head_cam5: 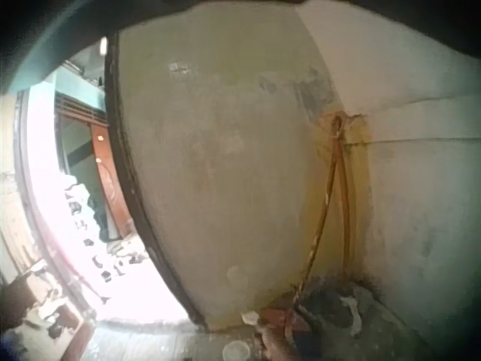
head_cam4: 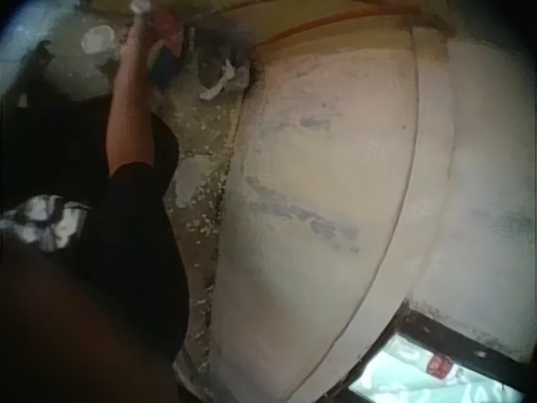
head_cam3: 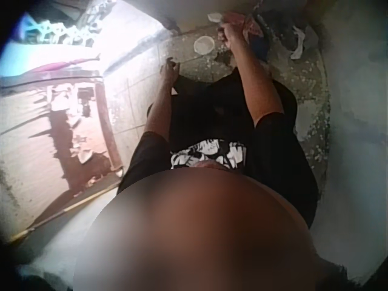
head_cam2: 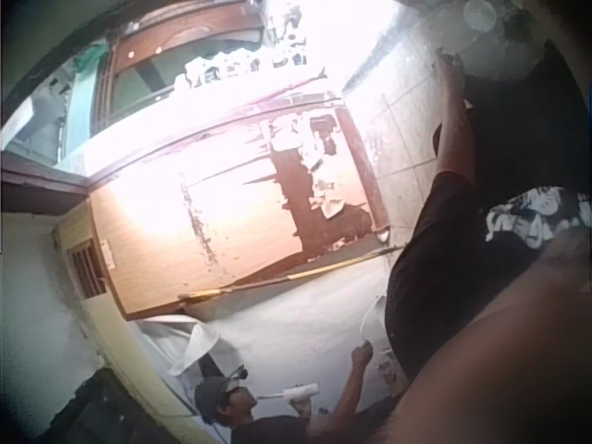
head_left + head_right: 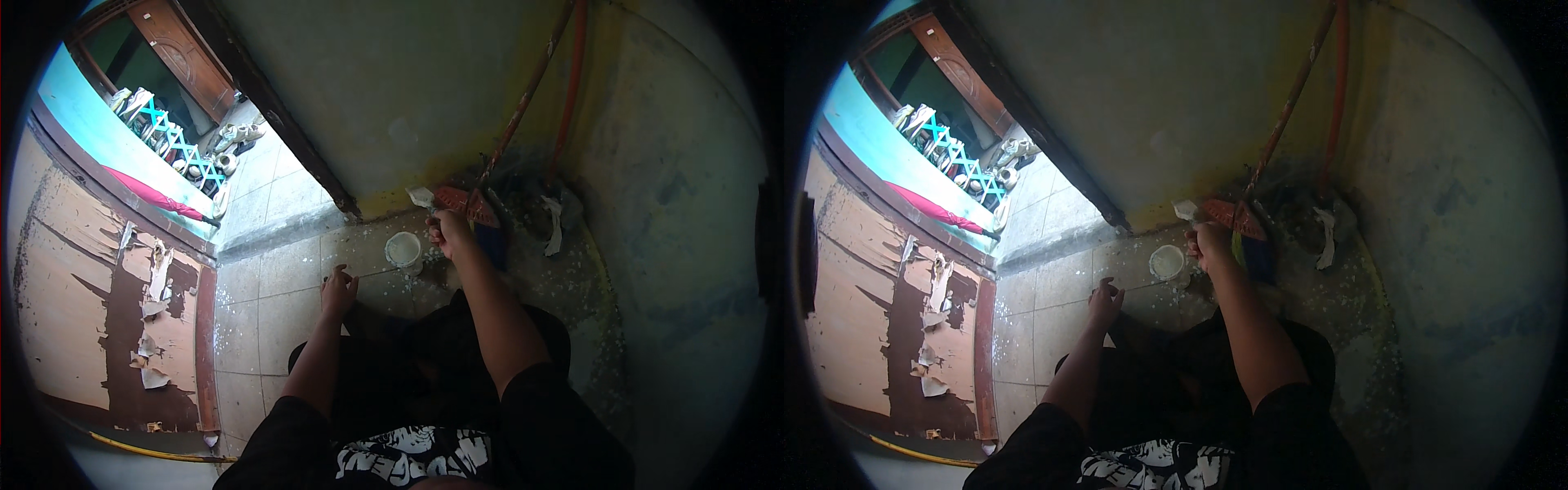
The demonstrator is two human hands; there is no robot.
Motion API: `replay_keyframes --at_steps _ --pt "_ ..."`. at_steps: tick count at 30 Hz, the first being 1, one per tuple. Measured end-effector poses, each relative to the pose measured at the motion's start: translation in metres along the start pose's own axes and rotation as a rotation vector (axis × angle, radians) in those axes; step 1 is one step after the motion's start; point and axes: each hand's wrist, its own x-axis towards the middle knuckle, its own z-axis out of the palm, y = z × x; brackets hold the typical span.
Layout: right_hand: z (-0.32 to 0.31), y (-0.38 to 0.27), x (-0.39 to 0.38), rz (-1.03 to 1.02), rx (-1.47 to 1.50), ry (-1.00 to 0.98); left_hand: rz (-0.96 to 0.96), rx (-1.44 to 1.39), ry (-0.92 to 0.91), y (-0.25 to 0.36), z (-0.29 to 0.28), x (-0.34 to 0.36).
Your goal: Patching a damaged wall using a putty knife and filler compound.
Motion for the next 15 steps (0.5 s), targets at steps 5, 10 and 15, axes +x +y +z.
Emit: replay_keyframes --at_steps 5,10,15 --pt "0.007 -0.005 0.023 -0.107 0.014 -0.053 -0.001 0.027 -0.011 -0.001 0.0 0.001" --pt "0.033 -0.042 0.015 -0.305 -0.049 -0.199 -0.017 0.023 -0.021 0.004 -0.002 0.001" --pt "0.078 -0.081 -0.048 -0.538 0.046 -0.366 -0.018 0.004 -0.006 0.002 -0.001 0.001"
